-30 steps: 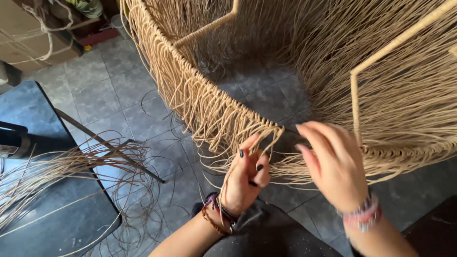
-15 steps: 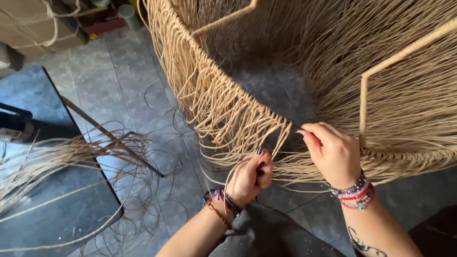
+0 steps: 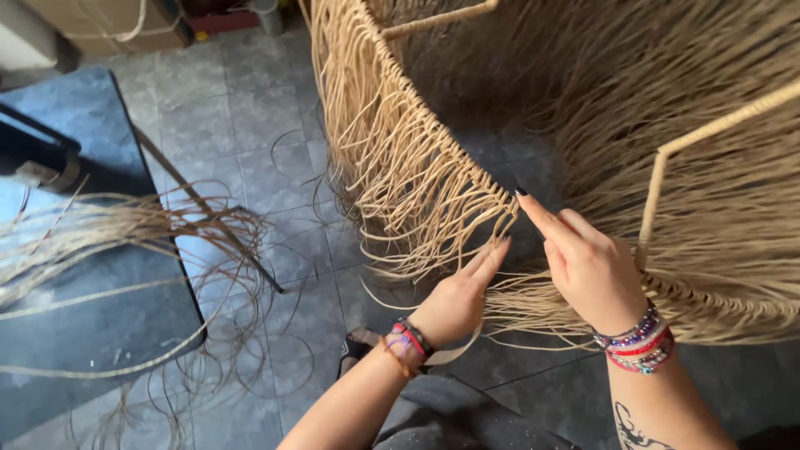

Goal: Tying natural fiber strands onto a metal frame to create a decorative lampshade.

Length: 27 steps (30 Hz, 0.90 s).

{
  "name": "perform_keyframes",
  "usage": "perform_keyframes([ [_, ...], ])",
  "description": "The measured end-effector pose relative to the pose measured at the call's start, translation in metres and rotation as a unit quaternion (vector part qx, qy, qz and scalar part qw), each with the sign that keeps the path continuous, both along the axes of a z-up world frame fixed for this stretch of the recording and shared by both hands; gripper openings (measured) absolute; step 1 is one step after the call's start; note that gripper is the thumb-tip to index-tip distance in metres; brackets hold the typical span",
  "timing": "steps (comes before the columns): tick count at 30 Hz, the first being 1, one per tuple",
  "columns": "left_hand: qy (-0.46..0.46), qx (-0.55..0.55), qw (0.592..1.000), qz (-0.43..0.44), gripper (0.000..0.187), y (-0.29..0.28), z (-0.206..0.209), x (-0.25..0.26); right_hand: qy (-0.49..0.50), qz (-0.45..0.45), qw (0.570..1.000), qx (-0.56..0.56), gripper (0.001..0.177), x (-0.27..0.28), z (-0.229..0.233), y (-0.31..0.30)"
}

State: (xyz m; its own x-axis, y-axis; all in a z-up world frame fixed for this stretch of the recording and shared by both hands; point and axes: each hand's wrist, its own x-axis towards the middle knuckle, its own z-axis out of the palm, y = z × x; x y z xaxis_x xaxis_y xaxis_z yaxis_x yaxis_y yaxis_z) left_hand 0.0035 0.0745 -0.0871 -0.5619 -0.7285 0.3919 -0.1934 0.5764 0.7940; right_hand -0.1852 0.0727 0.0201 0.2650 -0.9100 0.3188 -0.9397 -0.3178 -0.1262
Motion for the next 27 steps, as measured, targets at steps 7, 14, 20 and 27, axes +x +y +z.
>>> perform_keyframes([
  [7, 0.102, 0.124, 0.986, 0.052, 0.074, 0.014, -0.010, -0.001, -0.026, 0.023, 0.997, -0.071, 0.047, 0.001, -0.002, 0.007],
  [14, 0.200, 0.092, 0.955, 0.198, 0.031, 0.051, 0.046, 0.086, -0.204, 0.134, 0.963, -0.114, 0.032, 0.070, -0.007, 0.050],
  [20, 0.244, 0.052, 0.926, 0.282, 0.024, 0.080, 0.062, 0.205, -0.202, 0.301, 0.932, 0.014, 0.039, 0.200, -0.054, 0.069],
  [27, 0.281, 0.100, 0.849, 0.435, 0.028, 0.087, 0.024, 0.390, -0.203, 0.410, 0.887, 0.068, 0.036, 0.407, -0.086, 0.046],
])
